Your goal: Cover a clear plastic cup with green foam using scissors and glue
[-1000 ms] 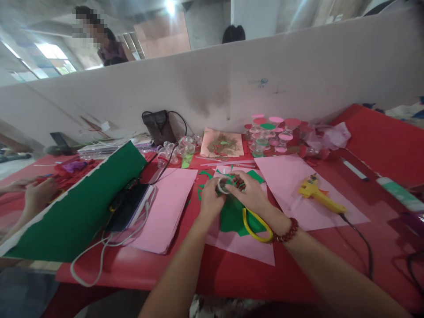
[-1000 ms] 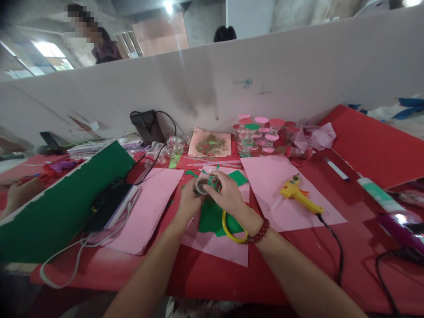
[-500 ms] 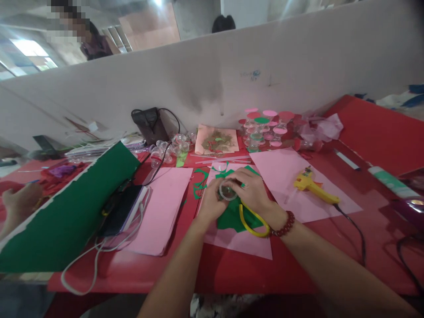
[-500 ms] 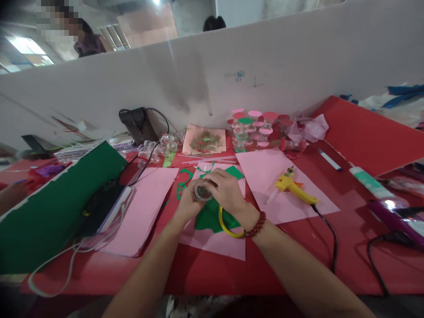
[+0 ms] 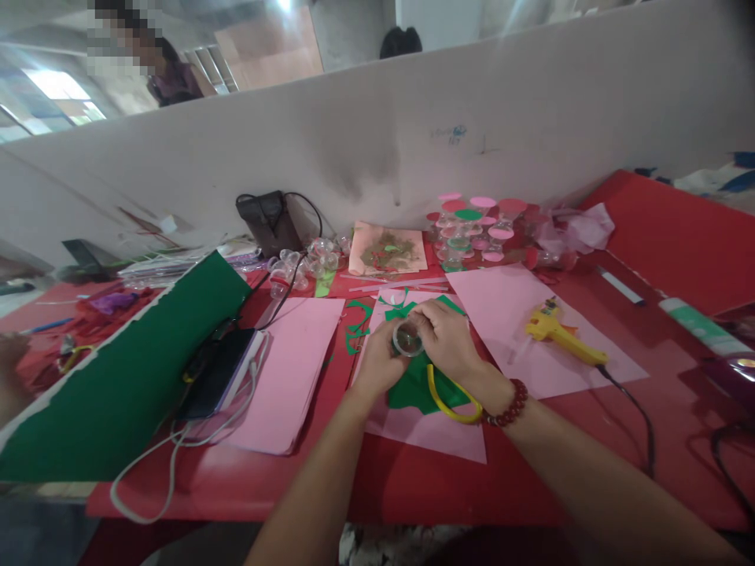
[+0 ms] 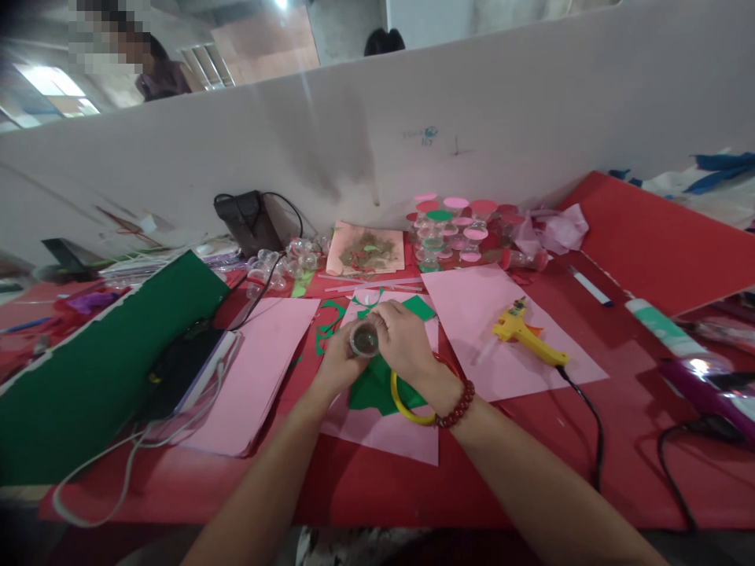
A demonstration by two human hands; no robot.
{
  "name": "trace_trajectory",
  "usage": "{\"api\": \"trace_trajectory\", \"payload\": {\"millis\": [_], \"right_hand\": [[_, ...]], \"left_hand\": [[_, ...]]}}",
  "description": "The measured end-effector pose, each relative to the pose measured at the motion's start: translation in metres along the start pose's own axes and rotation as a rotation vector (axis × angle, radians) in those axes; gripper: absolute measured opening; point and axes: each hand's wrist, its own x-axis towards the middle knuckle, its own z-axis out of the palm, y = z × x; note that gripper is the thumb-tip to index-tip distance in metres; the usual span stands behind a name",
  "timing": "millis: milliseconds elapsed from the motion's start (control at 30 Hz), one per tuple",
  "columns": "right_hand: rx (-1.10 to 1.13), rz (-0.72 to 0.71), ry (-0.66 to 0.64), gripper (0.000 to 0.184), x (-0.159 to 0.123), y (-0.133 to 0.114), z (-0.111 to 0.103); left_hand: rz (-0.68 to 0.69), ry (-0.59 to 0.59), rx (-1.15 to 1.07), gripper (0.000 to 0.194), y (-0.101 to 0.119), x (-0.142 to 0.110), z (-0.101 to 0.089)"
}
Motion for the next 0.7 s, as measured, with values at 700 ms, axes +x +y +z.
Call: {"api": "trace_trajectory", "payload": {"millis": [700], "right_hand": [[0.311, 0.289, -0.063, 0.016, 0.005, 0.012, 0.001]], "left_hand": [[-0.166, 0.204, -0.201, 0.022, 0.01, 0.006, -0.005]]}}
